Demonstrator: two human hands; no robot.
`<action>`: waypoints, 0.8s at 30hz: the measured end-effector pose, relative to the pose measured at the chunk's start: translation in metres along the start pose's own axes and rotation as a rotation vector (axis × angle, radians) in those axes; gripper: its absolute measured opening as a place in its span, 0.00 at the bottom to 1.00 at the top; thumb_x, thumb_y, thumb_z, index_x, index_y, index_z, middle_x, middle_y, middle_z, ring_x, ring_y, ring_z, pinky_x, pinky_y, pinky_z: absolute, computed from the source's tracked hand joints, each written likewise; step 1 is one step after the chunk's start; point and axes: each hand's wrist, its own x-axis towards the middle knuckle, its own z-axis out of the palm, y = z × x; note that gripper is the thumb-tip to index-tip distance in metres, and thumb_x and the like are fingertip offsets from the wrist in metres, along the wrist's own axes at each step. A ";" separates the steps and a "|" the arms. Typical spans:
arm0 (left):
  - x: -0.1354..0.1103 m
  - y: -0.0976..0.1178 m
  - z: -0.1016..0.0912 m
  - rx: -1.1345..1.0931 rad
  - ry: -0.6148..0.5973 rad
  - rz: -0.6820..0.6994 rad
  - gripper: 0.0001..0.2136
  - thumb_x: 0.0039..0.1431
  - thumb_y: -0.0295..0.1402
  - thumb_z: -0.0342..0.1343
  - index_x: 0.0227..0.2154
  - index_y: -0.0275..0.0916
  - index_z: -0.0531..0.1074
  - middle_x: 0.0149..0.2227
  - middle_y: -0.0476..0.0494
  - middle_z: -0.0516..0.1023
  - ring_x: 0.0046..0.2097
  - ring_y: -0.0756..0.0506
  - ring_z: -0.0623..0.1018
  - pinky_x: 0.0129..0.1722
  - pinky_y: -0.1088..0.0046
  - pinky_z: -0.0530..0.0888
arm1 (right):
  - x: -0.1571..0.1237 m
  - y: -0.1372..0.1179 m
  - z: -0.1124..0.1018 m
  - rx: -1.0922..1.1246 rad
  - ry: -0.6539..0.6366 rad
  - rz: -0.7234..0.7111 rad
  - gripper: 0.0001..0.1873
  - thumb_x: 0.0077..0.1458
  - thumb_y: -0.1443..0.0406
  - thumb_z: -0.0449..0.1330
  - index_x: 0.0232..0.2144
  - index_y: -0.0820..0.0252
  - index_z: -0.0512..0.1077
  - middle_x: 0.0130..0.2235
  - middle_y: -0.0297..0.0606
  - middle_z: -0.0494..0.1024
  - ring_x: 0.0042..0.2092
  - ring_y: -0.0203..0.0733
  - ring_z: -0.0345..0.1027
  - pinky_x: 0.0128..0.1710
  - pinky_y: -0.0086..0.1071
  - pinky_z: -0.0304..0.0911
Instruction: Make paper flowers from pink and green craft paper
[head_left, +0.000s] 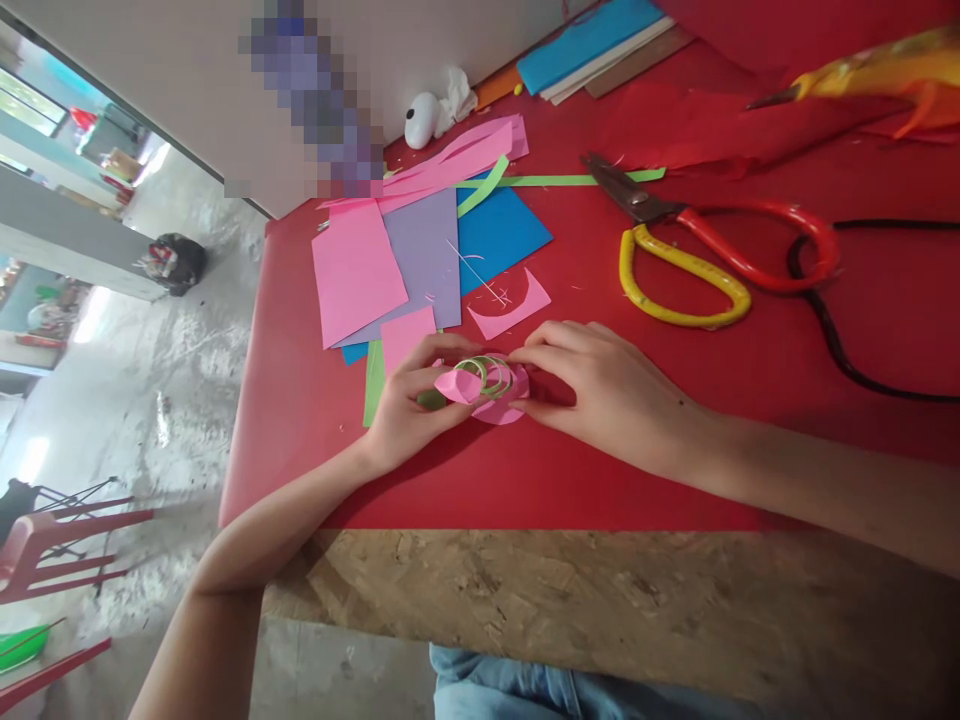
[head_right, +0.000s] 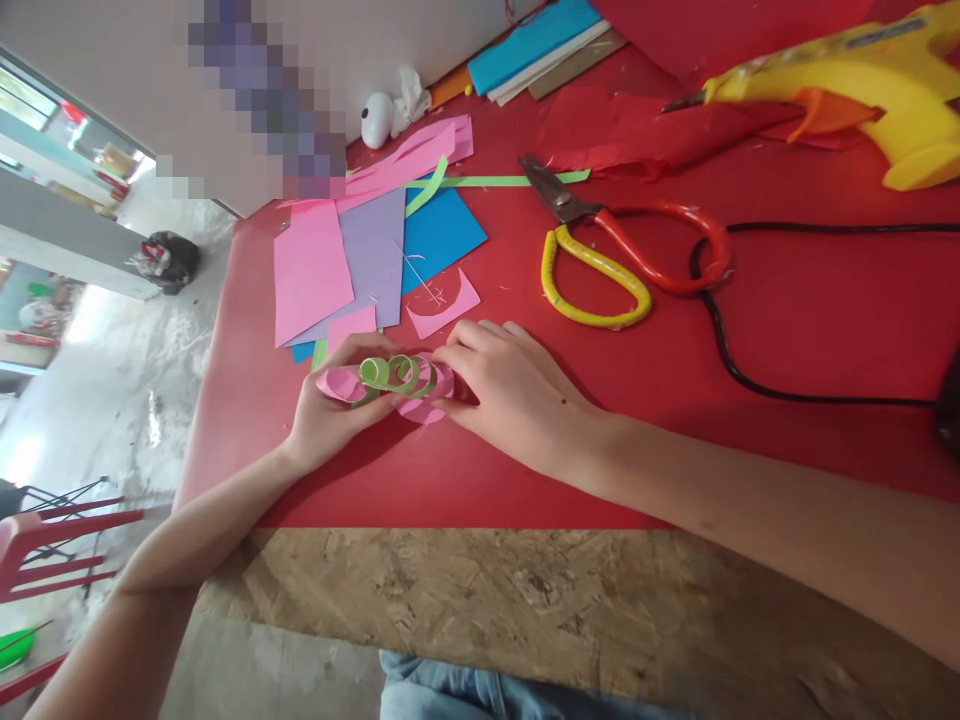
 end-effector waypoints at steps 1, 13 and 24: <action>0.000 0.000 0.000 0.003 0.002 -0.016 0.07 0.52 0.25 0.61 0.34 0.40 0.72 0.41 0.45 0.75 0.45 0.48 0.77 0.43 0.72 0.78 | 0.000 0.000 0.000 0.000 -0.001 -0.002 0.11 0.52 0.63 0.63 0.39 0.61 0.73 0.37 0.36 0.72 0.37 0.36 0.64 0.38 0.31 0.56; -0.002 -0.003 0.000 0.028 0.007 -0.033 0.10 0.52 0.28 0.62 0.38 0.42 0.72 0.43 0.45 0.75 0.48 0.45 0.76 0.46 0.66 0.75 | 0.001 0.002 0.002 0.017 0.013 0.006 0.12 0.53 0.63 0.62 0.40 0.63 0.72 0.39 0.40 0.71 0.40 0.39 0.66 0.39 0.33 0.59; -0.004 -0.007 -0.001 0.094 0.006 0.011 0.04 0.52 0.31 0.63 0.30 0.42 0.74 0.39 0.46 0.73 0.44 0.46 0.72 0.41 0.66 0.72 | 0.004 -0.001 -0.003 0.064 -0.022 0.104 0.19 0.49 0.61 0.64 0.43 0.63 0.71 0.41 0.40 0.70 0.39 0.39 0.66 0.39 0.34 0.61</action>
